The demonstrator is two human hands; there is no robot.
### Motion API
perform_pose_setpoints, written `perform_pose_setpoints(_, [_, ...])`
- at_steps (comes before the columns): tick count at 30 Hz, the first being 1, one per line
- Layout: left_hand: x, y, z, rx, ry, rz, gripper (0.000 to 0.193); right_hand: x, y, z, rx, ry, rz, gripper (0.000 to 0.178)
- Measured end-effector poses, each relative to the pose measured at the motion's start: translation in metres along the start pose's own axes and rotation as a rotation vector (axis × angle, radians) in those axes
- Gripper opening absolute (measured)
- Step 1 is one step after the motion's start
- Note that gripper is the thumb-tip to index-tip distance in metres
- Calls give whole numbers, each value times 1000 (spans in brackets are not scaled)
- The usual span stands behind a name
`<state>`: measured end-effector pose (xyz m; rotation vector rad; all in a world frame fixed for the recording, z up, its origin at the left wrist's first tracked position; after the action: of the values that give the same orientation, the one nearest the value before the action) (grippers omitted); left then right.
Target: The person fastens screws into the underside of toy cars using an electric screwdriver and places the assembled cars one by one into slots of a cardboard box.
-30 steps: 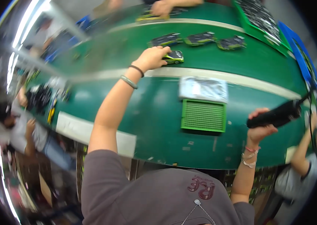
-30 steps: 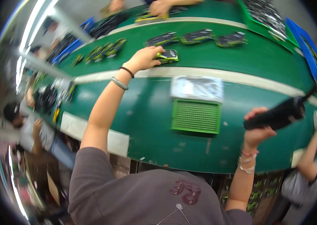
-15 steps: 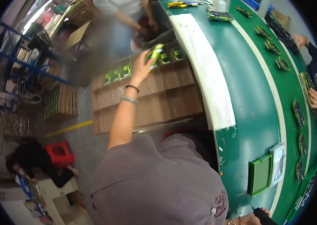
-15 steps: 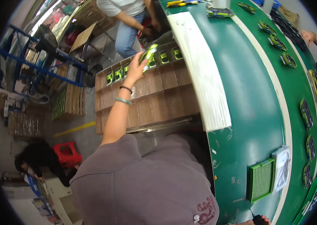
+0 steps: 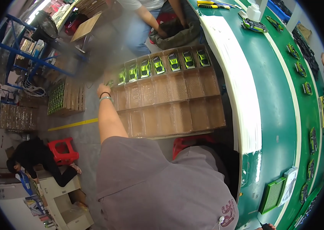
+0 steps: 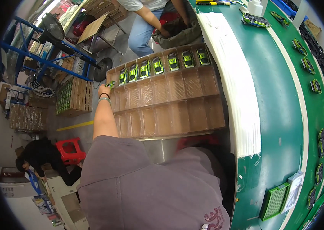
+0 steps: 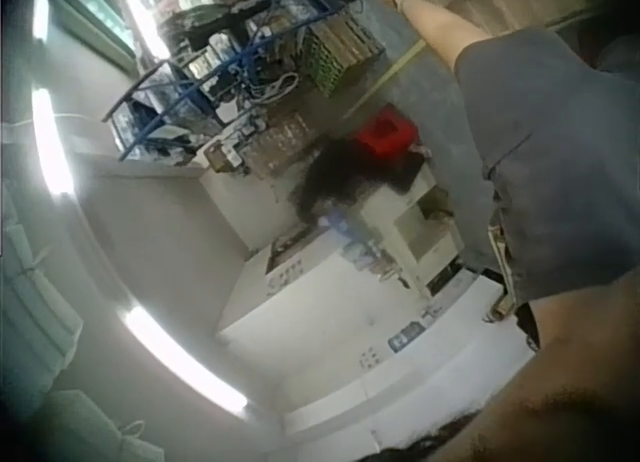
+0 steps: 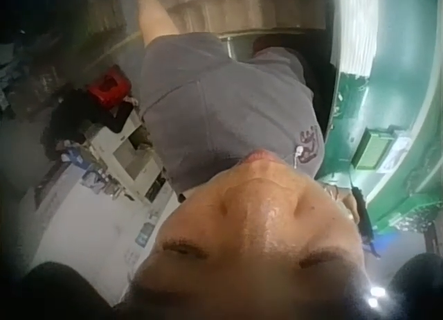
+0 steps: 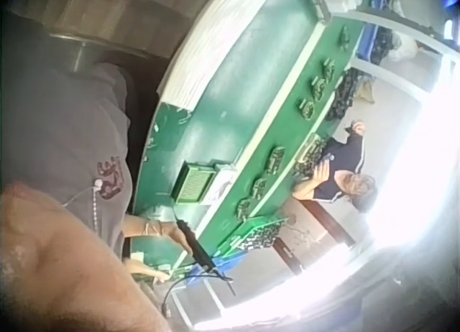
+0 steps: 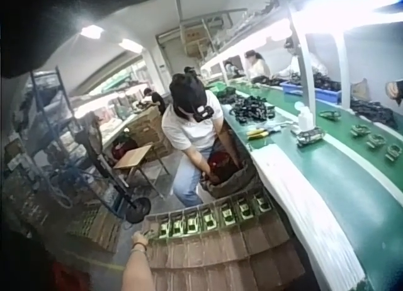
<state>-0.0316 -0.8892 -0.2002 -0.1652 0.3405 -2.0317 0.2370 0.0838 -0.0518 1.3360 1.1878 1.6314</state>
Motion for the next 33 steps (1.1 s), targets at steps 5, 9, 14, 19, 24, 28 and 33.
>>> perform_pose_setpoints(5, [43,-35,19,-112,-233,-221,43,4,3,-3,-60,-21,-14,88])
perform_pose_setpoints(9, [33,-112,33,-26,-427,-498,31,17,5,53,-112,-178,-21,87])
perform_pose_setpoints(14, [-73,-264,35,-582,-206,-852,25,5,8,143,294,-130,-60,83])
perform_pose_setpoints(19, [-334,-448,56,-969,437,-1452,20,-12,14,111,291,-266,4,87])
perform_pose_setpoints(24, [-700,-480,125,-792,813,-2343,24,-24,41,115,180,-307,69,86])
perform_pose_setpoints(28, [-889,-468,109,-847,1074,-2738,29,-26,44,117,210,-325,94,86])
perform_pose_setpoints(33, [-1040,-482,42,-673,977,-2752,39,-26,47,111,199,-300,65,86])
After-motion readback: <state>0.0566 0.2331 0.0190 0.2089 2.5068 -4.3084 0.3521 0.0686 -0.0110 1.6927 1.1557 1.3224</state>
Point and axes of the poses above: each hand's wrist, its own x-axis towards the middle knuckle, its own z-axis out of the back of the hand, y = z × x, the point moved 6 cm from there along x, towards the middle knuckle, and after that the axes turned 6 degrees about -x, right-handed, at the moved point
